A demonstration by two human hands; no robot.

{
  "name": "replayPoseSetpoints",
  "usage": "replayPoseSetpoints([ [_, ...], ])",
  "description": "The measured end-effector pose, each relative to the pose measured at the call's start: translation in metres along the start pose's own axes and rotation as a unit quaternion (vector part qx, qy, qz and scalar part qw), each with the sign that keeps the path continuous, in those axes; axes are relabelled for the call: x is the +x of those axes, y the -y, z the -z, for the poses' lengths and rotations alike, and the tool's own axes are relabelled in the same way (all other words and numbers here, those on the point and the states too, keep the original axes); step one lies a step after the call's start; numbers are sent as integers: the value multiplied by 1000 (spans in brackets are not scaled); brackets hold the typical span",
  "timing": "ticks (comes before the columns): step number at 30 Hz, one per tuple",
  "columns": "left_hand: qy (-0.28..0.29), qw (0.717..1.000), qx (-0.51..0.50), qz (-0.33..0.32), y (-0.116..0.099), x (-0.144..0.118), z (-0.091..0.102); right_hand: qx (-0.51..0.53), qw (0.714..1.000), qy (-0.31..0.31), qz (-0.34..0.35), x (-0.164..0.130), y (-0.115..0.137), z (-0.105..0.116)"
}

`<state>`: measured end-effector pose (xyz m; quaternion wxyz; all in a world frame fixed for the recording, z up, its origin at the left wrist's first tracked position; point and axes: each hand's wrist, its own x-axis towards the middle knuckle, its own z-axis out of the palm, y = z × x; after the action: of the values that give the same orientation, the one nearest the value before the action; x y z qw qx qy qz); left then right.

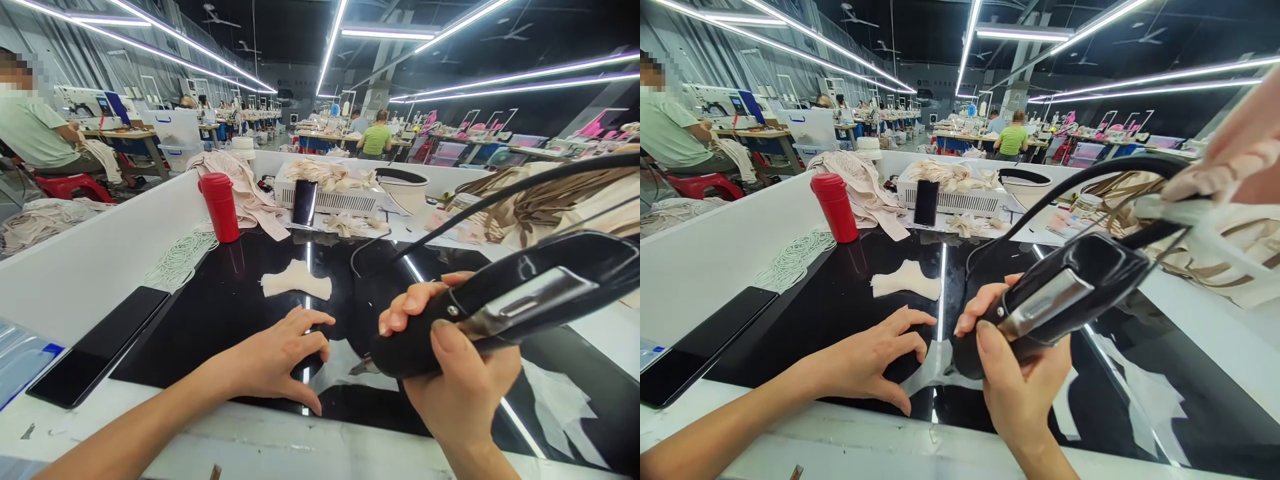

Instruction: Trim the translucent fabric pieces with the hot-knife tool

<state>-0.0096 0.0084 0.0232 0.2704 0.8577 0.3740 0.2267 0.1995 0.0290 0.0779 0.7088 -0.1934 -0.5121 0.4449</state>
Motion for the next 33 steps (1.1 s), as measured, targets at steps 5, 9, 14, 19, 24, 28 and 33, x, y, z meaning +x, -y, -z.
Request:
replayPoseSetpoints([
  [5, 10, 999, 39, 4, -1, -1, 8, -16, 1000, -19, -2, 3, 1, 11],
  [9, 6, 997, 72, -12, 1, -2, 14, -20, 1000, -18, -1, 2, -2, 13],
  [14, -30, 991, 130, -15, 13, -4, 20, -23, 1000, -16, -4, 2, -3, 14],
  [19, -133, 957, 256, 27, 19, -3, 16, -21, 1000, -14, -5, 0, -4, 13],
  [24, -132, 978, 158, 24, 0, 0, 2, -16, 1000, -9, -8, -1, -10, 7],
  [28, -54, 995, 75, 30, -15, 3, -8, -6, 1000, -2, -1, 0, -17, -1],
  [33, 7, 996, 60, 71, -18, 3, -13, 12, 1000, 14, -4, 0, -23, -6],
])
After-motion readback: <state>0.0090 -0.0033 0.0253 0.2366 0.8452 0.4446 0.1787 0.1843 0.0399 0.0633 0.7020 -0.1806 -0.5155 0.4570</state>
